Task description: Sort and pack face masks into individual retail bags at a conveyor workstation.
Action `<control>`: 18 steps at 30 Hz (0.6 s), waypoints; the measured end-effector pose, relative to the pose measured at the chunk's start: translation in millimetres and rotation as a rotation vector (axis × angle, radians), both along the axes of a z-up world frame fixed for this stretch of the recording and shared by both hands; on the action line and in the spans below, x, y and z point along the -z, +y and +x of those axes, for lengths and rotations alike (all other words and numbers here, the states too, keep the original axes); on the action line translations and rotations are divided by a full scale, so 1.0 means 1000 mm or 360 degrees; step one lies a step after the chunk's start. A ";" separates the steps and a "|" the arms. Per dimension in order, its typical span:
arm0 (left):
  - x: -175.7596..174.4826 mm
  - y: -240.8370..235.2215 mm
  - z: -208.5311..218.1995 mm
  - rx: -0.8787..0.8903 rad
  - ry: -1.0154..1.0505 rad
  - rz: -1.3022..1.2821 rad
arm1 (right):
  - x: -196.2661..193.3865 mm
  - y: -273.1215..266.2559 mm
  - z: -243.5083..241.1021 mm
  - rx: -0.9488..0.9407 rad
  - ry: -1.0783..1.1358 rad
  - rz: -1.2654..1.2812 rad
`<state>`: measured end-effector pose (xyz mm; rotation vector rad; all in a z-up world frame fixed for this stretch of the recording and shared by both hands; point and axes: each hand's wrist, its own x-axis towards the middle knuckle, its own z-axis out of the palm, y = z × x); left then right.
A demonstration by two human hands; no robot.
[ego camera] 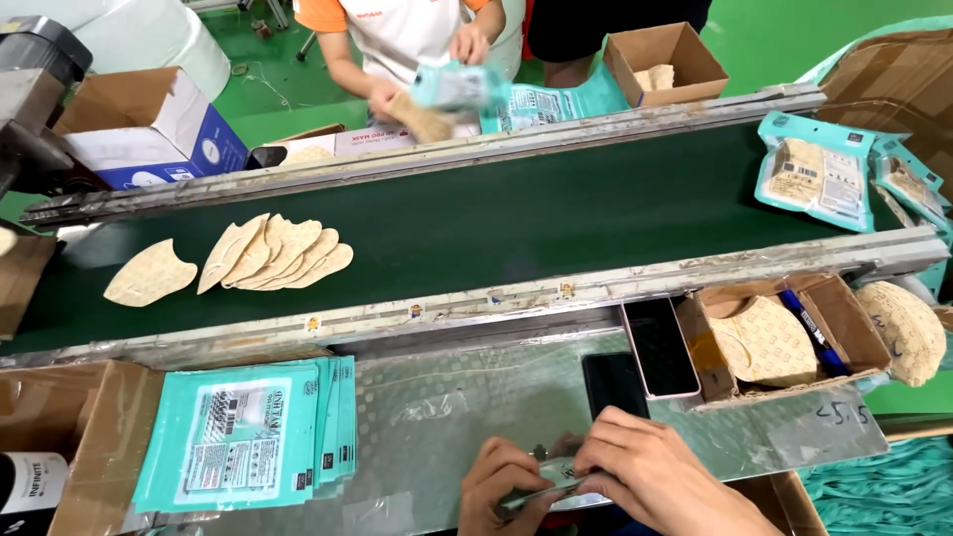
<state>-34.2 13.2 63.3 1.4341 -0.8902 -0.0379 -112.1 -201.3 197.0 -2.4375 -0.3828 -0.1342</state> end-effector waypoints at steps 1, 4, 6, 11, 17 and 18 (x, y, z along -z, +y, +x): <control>-0.006 0.000 0.001 0.0041 0.0020 0.0064 | 0.005 -0.002 -0.002 0.0055 0.0117 0.0031; -0.030 -0.003 0.003 0.0173 0.0173 0.0211 | 0.010 -0.004 -0.004 0.0086 0.0215 0.0049; -0.026 -0.003 0.003 0.0264 0.0302 0.0299 | 0.010 -0.004 -0.005 0.0064 0.0191 0.0040; -0.008 -0.005 0.001 -0.0004 -0.0179 0.0005 | -0.008 -0.005 -0.004 -0.0059 -0.0030 0.0041; -0.021 -0.006 0.001 0.0058 -0.0179 0.0014 | 0.004 -0.017 -0.011 0.0020 0.0161 0.0067; -0.019 -0.006 0.001 0.0061 -0.0177 0.0016 | 0.001 -0.017 -0.010 0.0023 0.0163 0.0069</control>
